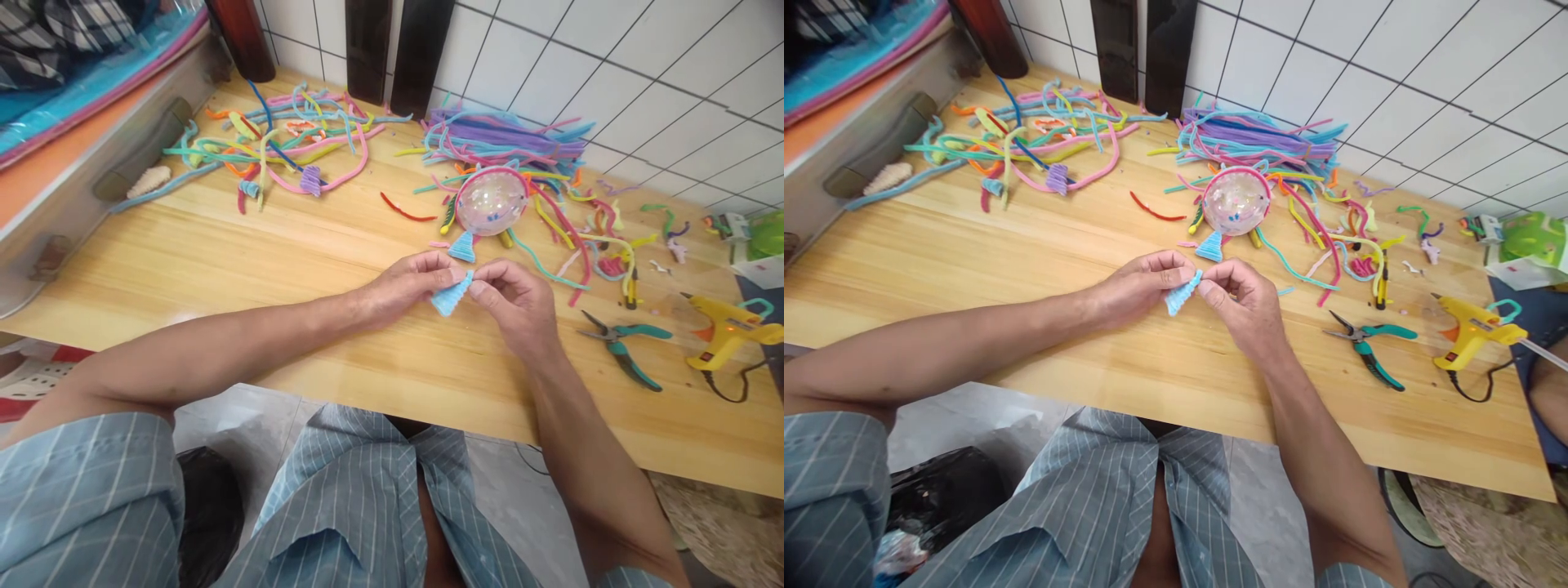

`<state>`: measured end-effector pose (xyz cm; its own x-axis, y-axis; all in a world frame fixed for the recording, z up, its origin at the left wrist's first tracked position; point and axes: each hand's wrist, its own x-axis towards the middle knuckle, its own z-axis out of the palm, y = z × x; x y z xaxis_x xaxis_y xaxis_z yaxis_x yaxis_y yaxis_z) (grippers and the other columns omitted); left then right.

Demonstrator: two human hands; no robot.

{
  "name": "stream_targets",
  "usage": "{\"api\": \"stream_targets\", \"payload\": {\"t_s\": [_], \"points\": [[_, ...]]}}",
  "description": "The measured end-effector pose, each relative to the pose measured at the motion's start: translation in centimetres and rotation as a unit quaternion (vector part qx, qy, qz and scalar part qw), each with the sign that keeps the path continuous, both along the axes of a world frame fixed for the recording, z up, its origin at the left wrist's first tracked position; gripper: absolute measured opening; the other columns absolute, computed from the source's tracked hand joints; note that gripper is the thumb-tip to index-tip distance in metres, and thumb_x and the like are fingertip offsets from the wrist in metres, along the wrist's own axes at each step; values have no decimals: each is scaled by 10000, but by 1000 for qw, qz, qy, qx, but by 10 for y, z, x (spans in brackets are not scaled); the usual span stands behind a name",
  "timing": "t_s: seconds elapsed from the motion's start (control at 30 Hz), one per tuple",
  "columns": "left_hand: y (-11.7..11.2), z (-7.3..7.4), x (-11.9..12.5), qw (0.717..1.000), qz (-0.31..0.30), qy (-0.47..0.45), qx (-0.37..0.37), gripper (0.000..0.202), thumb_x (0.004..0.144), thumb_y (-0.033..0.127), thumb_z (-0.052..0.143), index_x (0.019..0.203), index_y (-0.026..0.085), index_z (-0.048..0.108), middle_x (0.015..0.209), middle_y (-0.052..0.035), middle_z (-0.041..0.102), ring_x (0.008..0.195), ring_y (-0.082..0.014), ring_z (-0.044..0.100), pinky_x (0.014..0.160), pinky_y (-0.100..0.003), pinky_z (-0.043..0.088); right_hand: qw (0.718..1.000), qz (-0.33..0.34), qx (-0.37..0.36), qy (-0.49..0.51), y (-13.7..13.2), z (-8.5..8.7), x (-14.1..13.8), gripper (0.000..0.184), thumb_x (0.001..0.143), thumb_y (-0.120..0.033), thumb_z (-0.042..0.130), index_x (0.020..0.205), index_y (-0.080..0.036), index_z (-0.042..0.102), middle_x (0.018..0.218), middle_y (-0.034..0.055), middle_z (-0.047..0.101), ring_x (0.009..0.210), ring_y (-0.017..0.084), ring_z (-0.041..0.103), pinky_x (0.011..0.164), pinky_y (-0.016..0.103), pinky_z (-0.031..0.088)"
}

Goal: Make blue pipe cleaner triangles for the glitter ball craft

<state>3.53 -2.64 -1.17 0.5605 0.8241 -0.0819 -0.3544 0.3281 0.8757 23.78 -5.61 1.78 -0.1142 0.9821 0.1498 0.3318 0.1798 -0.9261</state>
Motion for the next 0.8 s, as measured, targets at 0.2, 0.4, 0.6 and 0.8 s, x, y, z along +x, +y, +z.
{"api": "stream_targets", "payload": {"t_s": [0.2,0.4,0.6,0.8], "points": [[-5,2,-3,994,30,82,69,505,832,678,885,873,184,791,793,5,687,775,-138,570,806,-305,470,998,-39,29,-50,-3,-3,-6,154,862,-365,785,808,-241,713,754,-14,695,675,147,591,676,318,496],[-4,-1,-4,989,31,91,110,472,777,588,950,1020,190,872,1054,-50,836,995,-198,723,983,-340,533,994,-67,40,-72,-6,-3,-8,181,890,-407,798,853,-249,717,791,-3,722,697,157,612,713,332,527],[-3,-2,-6,983,89,128,101,488,788,627,942,970,179,880,928,-41,826,874,-185,717,875,-325,549,997,-55,19,-54,-5,-3,-7,234,880,-455,829,876,-246,723,784,-4,735,689,156,639,682,323,539],[-3,0,-4,990,92,95,51,519,688,573,1026,948,156,861,903,-49,824,828,-162,702,853,-313,572,996,-67,17,-57,-4,-3,-7,235,870,-438,827,817,-239,714,721,-20,702,619,132,594,618,302,500]]}}
